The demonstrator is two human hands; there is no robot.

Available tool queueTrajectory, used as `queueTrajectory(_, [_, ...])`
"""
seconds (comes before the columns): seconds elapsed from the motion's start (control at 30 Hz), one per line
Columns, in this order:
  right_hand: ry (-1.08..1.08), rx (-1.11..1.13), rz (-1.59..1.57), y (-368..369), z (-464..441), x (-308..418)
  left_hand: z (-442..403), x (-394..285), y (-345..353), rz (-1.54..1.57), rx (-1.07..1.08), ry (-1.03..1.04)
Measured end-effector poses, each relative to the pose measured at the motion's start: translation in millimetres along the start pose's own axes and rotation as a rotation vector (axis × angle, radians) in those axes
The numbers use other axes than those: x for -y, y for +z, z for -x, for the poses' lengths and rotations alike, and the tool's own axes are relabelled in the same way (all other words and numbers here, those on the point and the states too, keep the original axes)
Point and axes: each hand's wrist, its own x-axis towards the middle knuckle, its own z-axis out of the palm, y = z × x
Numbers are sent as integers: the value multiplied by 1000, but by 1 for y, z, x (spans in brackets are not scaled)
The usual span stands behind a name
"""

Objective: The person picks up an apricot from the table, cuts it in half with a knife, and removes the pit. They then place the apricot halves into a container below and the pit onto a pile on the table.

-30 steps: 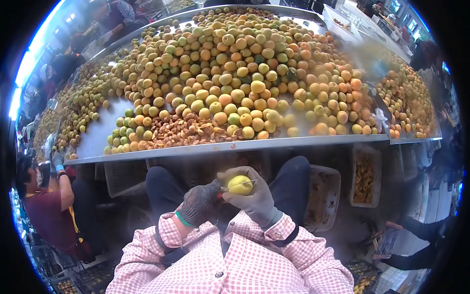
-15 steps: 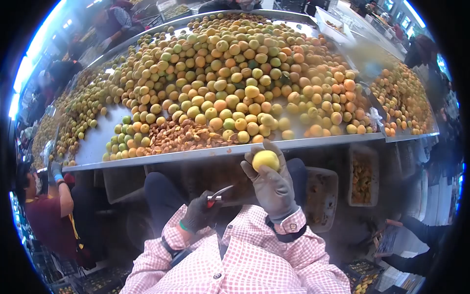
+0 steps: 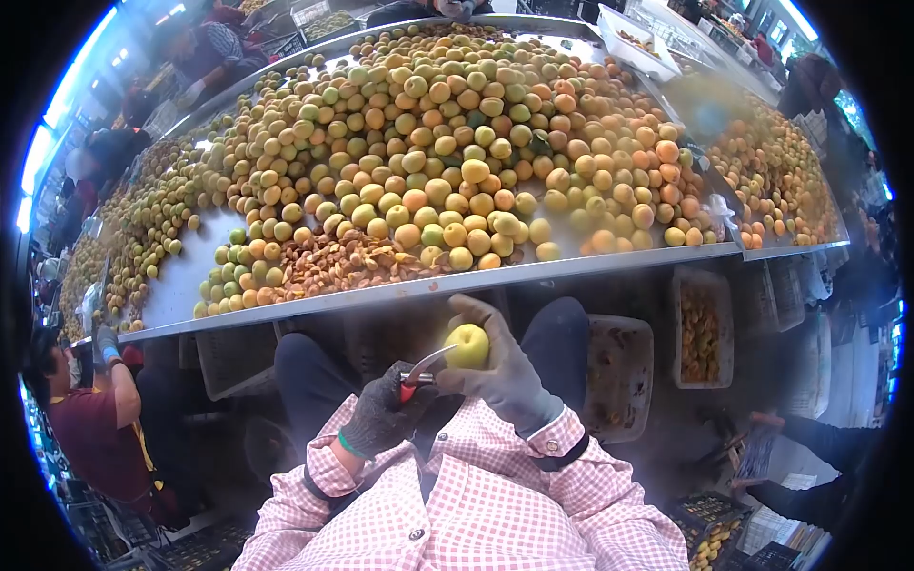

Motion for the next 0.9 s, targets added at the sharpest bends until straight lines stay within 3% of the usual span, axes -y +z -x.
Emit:
queueTrajectory(0.07, [5, 33, -20, 2, 1, -3, 1, -5, -2, -30, -7, -23])
queueTrajectory(0.17, [-261, -11, 49, 10, 0, -14, 2, -9, -3, -95, -11, -17])
queueTrajectory(0.53, [-168, 11, 130, 12, 11, -9, 4, -6, -5, -295, -35, 201])
queueTrajectory(0.8, [-192, 23, 218, 19, 14, -9, -6, -7, -4, -476, -37, 134])
queueTrajectory(0.9, [-115, -17, -250, 24, 5, -10, -21, -10, -3, -504, -43, 27])
